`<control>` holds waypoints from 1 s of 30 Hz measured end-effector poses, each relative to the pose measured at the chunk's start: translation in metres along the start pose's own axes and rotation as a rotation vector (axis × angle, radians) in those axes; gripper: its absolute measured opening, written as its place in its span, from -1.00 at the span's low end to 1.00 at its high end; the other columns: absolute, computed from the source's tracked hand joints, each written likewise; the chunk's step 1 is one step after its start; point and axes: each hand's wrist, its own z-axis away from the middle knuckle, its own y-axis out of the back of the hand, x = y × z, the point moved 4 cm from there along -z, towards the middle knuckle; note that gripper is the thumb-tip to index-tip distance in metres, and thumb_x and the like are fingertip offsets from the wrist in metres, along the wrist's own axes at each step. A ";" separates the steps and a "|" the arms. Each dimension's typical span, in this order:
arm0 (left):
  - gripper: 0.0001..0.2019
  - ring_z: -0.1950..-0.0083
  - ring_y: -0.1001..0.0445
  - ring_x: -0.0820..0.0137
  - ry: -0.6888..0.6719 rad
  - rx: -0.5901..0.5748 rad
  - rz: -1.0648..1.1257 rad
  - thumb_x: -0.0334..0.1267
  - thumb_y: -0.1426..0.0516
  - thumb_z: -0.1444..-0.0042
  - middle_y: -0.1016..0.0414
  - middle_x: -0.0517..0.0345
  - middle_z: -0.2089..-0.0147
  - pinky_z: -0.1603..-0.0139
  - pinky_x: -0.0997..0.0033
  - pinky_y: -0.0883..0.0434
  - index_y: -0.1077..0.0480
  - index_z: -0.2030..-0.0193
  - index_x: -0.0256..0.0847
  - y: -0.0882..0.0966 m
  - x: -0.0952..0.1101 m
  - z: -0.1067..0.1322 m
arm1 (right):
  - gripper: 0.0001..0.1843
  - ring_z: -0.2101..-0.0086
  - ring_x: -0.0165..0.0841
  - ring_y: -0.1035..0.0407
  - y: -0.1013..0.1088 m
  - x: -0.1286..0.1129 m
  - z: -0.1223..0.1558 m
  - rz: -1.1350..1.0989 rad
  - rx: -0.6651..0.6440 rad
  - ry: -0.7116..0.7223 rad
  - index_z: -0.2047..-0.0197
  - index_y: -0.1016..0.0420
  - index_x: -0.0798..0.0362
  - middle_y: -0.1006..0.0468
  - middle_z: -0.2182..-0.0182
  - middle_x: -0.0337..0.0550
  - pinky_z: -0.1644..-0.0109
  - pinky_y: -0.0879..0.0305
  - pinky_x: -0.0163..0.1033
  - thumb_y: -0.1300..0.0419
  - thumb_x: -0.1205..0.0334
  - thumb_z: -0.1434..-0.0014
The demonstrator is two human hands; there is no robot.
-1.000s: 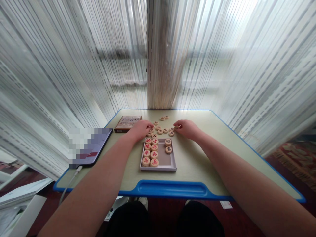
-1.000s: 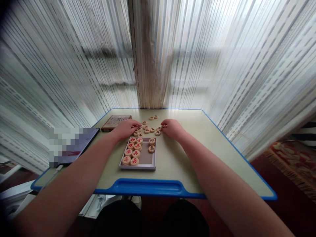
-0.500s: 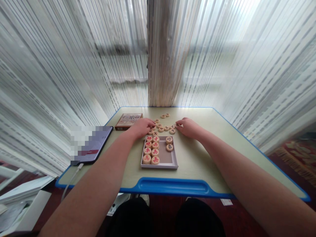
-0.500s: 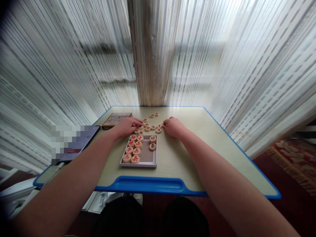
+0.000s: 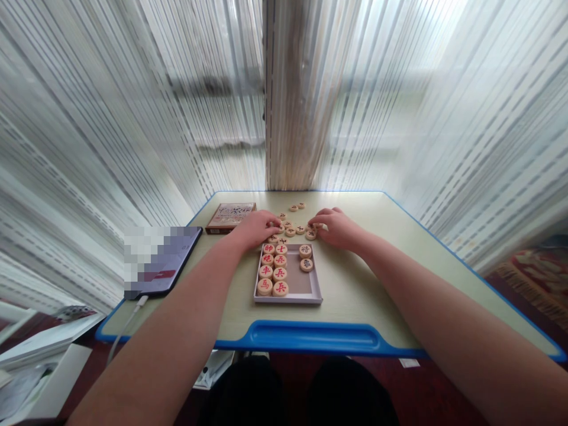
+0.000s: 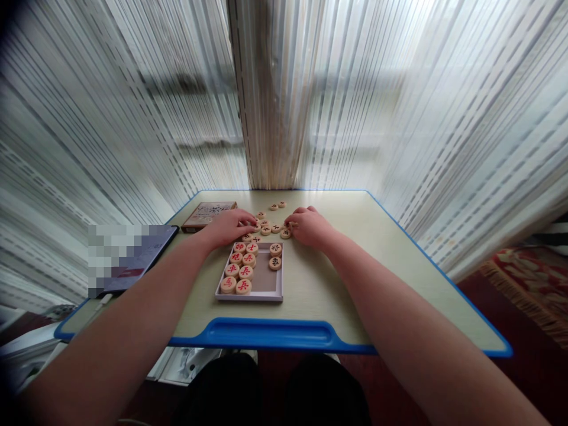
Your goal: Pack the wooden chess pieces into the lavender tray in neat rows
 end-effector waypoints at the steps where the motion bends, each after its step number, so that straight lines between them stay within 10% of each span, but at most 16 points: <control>1: -0.73 0.05 -0.49 0.34 -0.005 0.007 -0.008 -0.25 -0.11 -0.09 -0.55 0.10 0.02 -0.04 0.41 -0.40 -0.54 0.11 -0.18 0.000 0.000 0.000 | -0.61 0.10 -0.17 -0.27 0.000 0.001 0.000 0.001 0.012 0.003 0.03 -0.56 0.02 -0.48 0.02 -0.04 -0.09 -0.16 -0.13 -0.09 0.37 -0.10; 19: -0.39 0.04 -0.50 0.41 0.044 0.099 -0.002 -0.58 0.05 0.00 -0.43 0.09 -0.16 -0.11 0.41 -0.37 -0.29 -0.22 -0.19 0.002 -0.005 -0.002 | -0.57 0.07 -0.17 -0.26 -0.004 0.003 -0.001 0.010 0.012 0.040 -0.04 -0.52 0.01 -0.48 -0.03 -0.08 -0.09 -0.20 -0.11 -0.05 0.42 -0.14; 30: -0.43 -0.14 -0.40 0.32 0.060 0.021 -0.102 -0.61 0.05 0.04 -0.46 0.09 -0.14 -0.18 0.39 -0.30 -0.43 -0.10 -0.17 -0.001 -0.008 -0.002 | -0.57 0.02 -0.24 -0.37 -0.007 0.006 -0.004 -0.068 -0.026 -0.075 -0.08 -0.47 0.06 -0.46 -0.03 -0.01 -0.10 -0.23 -0.23 -0.04 0.44 -0.16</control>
